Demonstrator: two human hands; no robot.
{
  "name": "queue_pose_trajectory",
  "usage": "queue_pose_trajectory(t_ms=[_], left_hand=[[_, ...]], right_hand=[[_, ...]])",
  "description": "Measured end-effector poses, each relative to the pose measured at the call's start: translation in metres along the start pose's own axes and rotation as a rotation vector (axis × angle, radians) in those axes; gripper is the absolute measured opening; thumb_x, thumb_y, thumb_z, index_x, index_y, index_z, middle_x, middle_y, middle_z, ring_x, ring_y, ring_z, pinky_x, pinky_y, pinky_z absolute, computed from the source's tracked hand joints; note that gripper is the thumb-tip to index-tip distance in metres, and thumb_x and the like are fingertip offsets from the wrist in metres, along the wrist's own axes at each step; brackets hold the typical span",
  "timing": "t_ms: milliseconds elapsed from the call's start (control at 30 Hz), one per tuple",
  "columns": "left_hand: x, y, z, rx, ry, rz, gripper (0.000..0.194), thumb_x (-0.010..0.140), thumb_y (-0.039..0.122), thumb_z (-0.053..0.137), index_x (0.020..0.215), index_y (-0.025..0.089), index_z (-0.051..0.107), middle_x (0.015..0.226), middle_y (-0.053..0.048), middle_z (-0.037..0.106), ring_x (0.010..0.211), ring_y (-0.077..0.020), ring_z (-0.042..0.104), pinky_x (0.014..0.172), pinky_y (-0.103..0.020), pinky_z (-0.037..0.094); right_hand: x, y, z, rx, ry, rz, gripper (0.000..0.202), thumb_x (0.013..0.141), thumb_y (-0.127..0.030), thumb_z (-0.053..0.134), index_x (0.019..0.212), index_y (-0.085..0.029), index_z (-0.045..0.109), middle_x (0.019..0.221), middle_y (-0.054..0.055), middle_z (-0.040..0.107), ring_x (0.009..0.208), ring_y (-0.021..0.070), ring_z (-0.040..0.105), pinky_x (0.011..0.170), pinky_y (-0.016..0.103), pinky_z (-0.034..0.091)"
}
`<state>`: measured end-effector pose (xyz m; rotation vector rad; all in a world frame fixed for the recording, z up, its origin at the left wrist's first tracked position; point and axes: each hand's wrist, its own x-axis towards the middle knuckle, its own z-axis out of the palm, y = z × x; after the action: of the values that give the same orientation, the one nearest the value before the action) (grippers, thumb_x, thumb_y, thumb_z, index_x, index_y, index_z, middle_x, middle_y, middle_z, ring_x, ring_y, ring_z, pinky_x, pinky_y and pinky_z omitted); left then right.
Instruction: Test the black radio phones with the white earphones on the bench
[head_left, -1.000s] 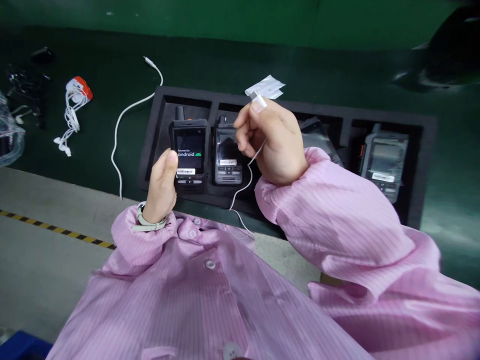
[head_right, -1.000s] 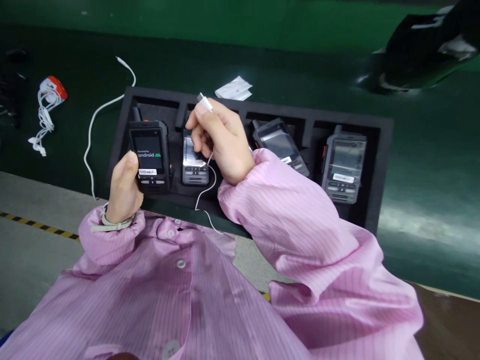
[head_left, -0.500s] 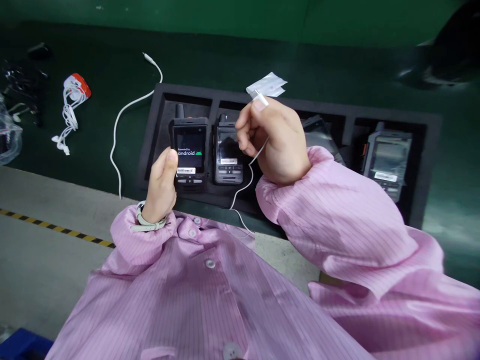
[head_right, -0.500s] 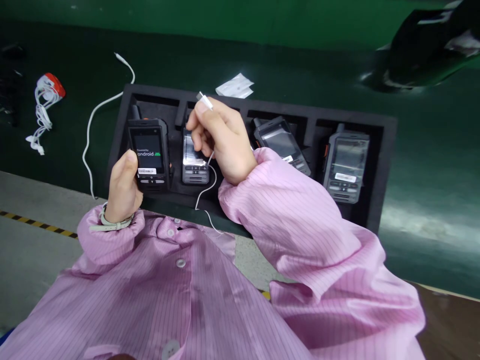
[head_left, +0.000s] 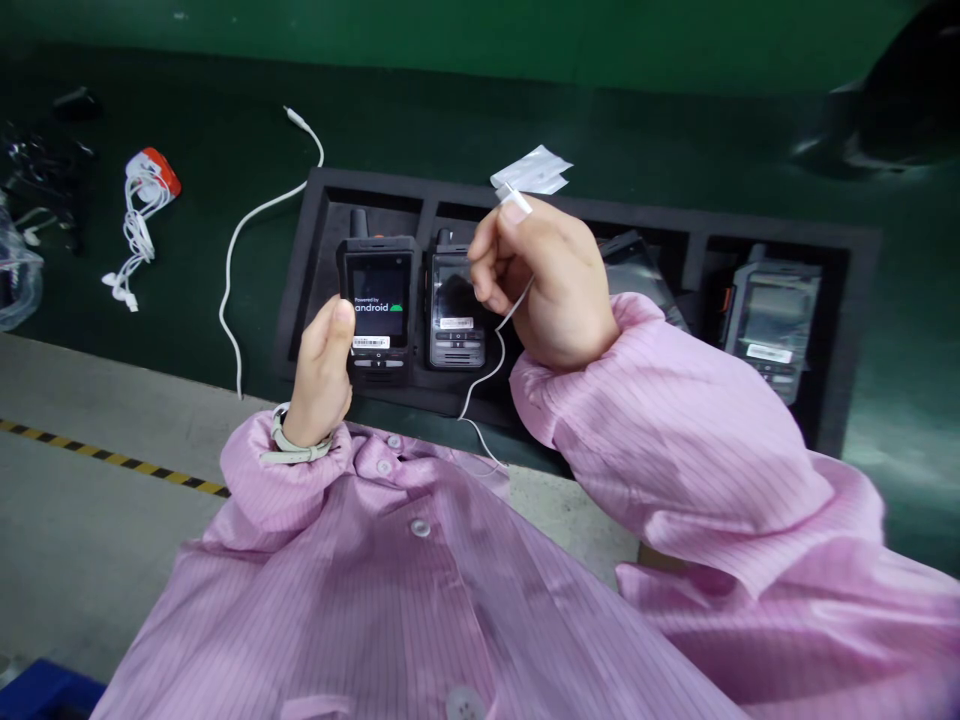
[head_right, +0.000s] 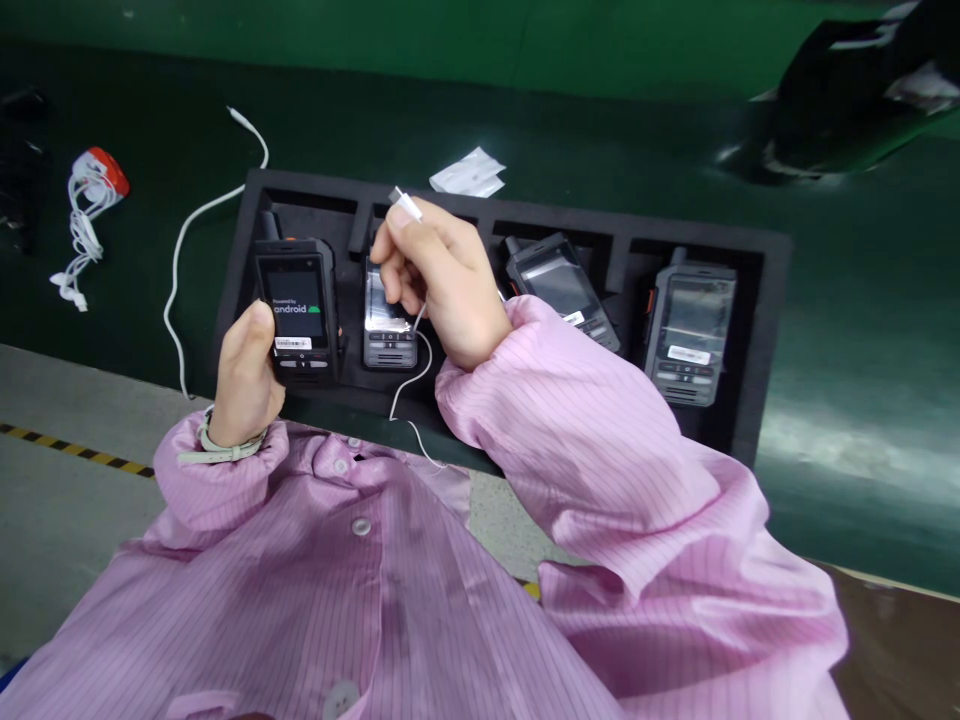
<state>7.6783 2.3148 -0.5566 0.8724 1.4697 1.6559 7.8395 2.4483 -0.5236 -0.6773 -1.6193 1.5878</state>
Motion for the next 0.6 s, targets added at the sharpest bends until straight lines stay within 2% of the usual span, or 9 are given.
queue_pose_trajectory(t_ms=[200, 367, 600], left_hand=[[0.0009, -0.0005, 0.0004, -0.031, -0.017, 0.009, 0.039, 0.097, 0.056, 0.058, 0.083, 0.021, 0.067, 0.079, -0.001, 0.064, 0.074, -0.0143, 0.061, 0.068, -0.028, 0.049], [0.0005, 0.0001, 0.0006, -0.033, -0.005, -0.007, 0.040, 0.096, 0.056, 0.060, 0.078, 0.021, 0.063, 0.074, 0.000, 0.059, 0.069, -0.0130, 0.057, 0.066, -0.027, 0.047], [0.0005, 0.0000, 0.0001, -0.013, 0.005, -0.004, 0.041, 0.095, 0.058, 0.059, 0.078, 0.021, 0.063, 0.074, 0.000, 0.059, 0.071, -0.0143, 0.059, 0.068, -0.028, 0.051]], right_hand=[[0.0003, -0.0014, 0.0018, 0.034, 0.020, -0.004, 0.045, 0.093, -0.068, 0.057, 0.075, -0.028, 0.059, 0.055, -0.001, 0.054, 0.040, 0.0142, 0.040, 0.038, 0.035, 0.030], [0.0007, -0.0008, 0.0018, 0.002, 0.008, 0.007, 0.048, 0.093, -0.072, 0.054, 0.075, -0.028, 0.056, 0.055, -0.001, 0.051, 0.041, 0.0141, 0.039, 0.039, 0.035, 0.029], [0.0008, -0.0002, 0.0013, 0.033, 0.005, 0.017, 0.045, 0.095, -0.068, 0.056, 0.075, -0.027, 0.057, 0.055, -0.002, 0.053, 0.041, 0.0128, 0.037, 0.041, 0.035, 0.027]])
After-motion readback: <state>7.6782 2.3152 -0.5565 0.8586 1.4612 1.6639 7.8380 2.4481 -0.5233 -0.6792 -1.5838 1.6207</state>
